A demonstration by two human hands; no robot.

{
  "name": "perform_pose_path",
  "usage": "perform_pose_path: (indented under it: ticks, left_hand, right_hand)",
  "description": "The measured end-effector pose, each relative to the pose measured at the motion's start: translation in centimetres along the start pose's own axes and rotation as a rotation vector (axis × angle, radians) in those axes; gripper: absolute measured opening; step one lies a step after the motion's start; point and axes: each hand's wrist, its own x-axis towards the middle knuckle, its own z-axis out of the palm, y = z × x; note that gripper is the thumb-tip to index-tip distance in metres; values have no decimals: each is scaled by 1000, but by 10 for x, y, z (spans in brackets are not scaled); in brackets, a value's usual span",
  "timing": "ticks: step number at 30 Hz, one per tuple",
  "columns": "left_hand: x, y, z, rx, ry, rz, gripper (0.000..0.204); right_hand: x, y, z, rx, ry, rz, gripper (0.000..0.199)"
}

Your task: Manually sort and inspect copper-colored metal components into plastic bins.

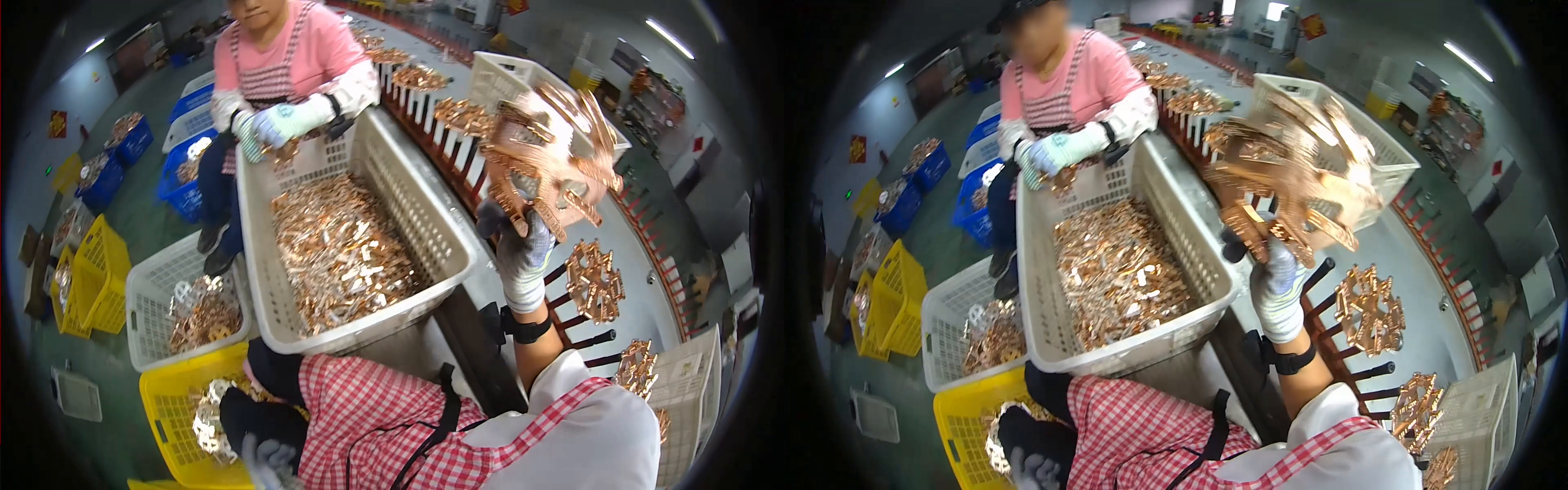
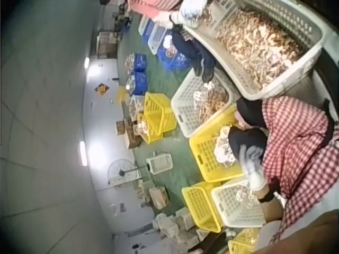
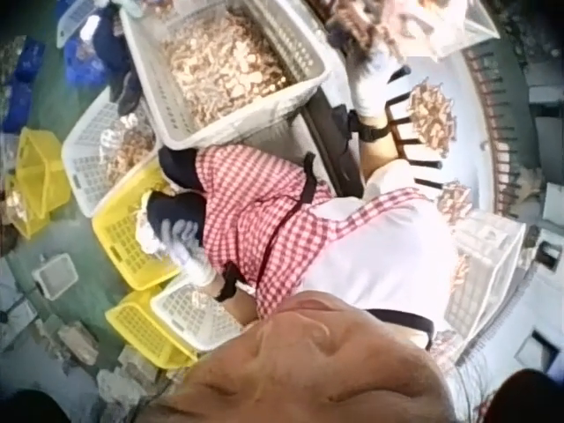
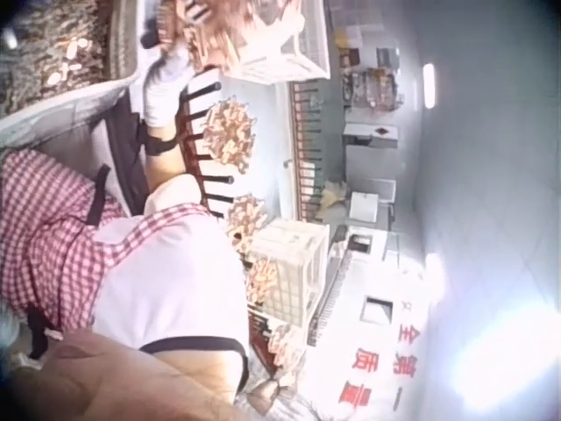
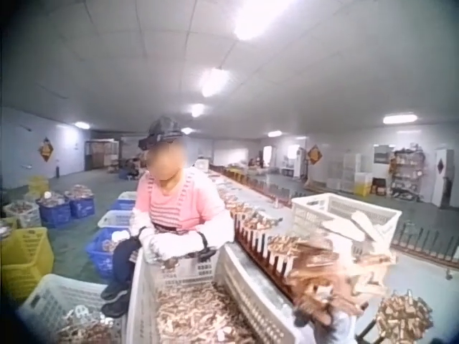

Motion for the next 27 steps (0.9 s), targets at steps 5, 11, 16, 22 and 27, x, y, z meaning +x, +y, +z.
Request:
perform_pose_path:
  ticks: [5, 11, 16, 22, 27]
  left_hand:
    - [9, -37, 23, 8, -174, 126, 71]
    - [-30, -41, -5, 163, -223, 170, 41]
    - [-68, -80, -66, 909, -171, 469, 44]
    - [-83, -32, -70, 605, -174, 275, 45]
    - [-100, -17, -80, 304, -166, 89, 46]
  right_hand:
    - [-100, -12, 86, 204, -557, 896, 58]
    - [-232, -27, 125, 423, -976, 1444, 48]
    - [-307, -4, 101, 527, -1298, 1710, 53]
    - [-307, -28, 101, 237, -1706, 1656, 45]
    - [-247, -65, 134, -188, -1702, 931, 34]
